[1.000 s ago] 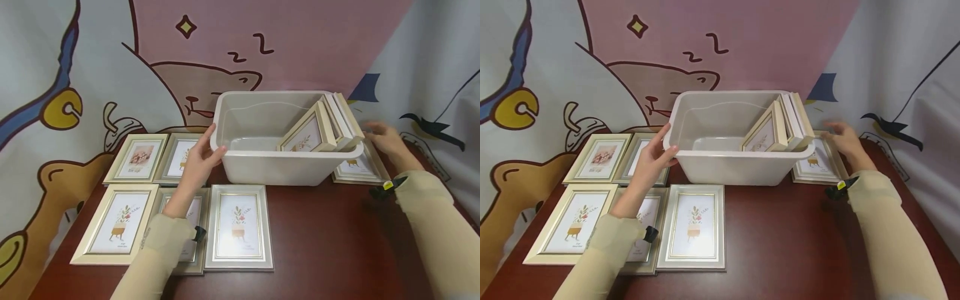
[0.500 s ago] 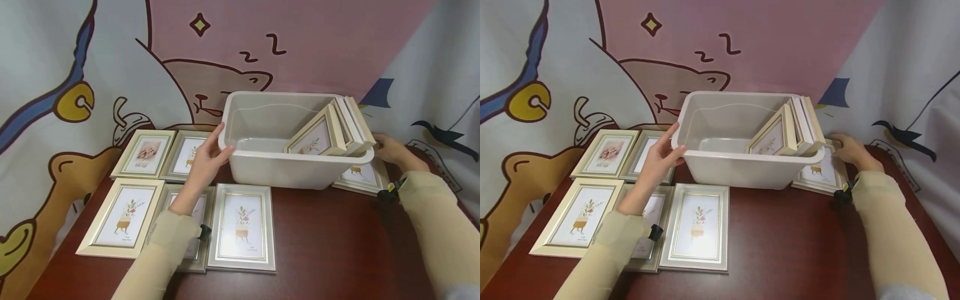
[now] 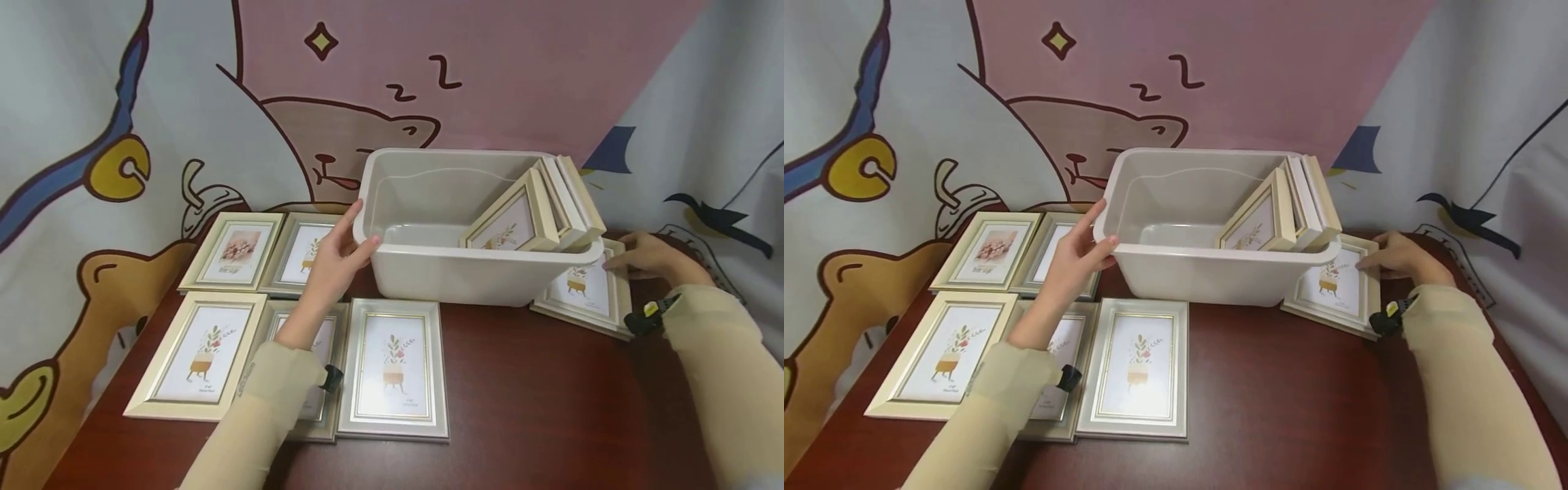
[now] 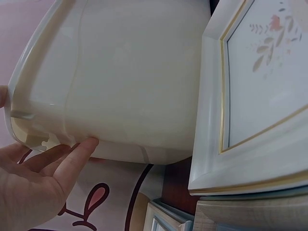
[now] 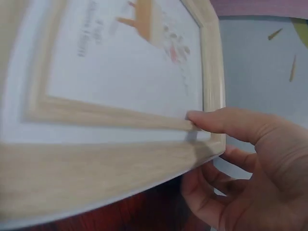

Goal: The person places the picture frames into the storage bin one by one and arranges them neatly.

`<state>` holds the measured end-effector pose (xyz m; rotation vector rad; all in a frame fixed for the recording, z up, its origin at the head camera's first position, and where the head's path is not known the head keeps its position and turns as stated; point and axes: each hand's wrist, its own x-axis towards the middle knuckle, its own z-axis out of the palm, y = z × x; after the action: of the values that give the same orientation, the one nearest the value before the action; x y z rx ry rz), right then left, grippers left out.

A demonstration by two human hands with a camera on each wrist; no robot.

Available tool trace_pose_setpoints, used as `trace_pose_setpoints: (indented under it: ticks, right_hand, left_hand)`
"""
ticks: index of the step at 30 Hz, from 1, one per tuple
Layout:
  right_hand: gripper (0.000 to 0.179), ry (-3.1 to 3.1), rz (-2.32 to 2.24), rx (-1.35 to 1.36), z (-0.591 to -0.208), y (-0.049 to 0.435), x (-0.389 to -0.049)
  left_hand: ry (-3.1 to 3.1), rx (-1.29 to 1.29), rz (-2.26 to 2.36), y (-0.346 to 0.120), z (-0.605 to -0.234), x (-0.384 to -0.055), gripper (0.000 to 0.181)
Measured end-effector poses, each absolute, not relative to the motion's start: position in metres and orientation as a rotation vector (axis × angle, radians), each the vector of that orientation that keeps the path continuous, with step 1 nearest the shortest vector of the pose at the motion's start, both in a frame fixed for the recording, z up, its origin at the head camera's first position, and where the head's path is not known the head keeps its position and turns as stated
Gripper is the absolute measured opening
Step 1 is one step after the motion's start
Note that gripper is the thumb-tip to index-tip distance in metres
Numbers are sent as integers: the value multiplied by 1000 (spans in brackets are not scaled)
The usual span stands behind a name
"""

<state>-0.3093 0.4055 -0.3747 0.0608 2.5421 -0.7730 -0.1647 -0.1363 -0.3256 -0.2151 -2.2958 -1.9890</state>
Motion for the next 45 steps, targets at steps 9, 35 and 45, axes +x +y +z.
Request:
trace_pose_setpoints:
  ticks: [9,35,45]
  right_hand:
    - [79,2589,-996,113,-375,428,-292]
    - [32,2676,-1649,116,-326,421,-232]
    - [32,2657,-2140,-222,-298,408,-217]
  left_hand:
    - [-2281,-221,-2003,-136,-326,-164,68]
    - [-2262,-220,-2011,-139,-324,-164,67]
    - [-2252,-204,-2029,-137,-324,-165,67]
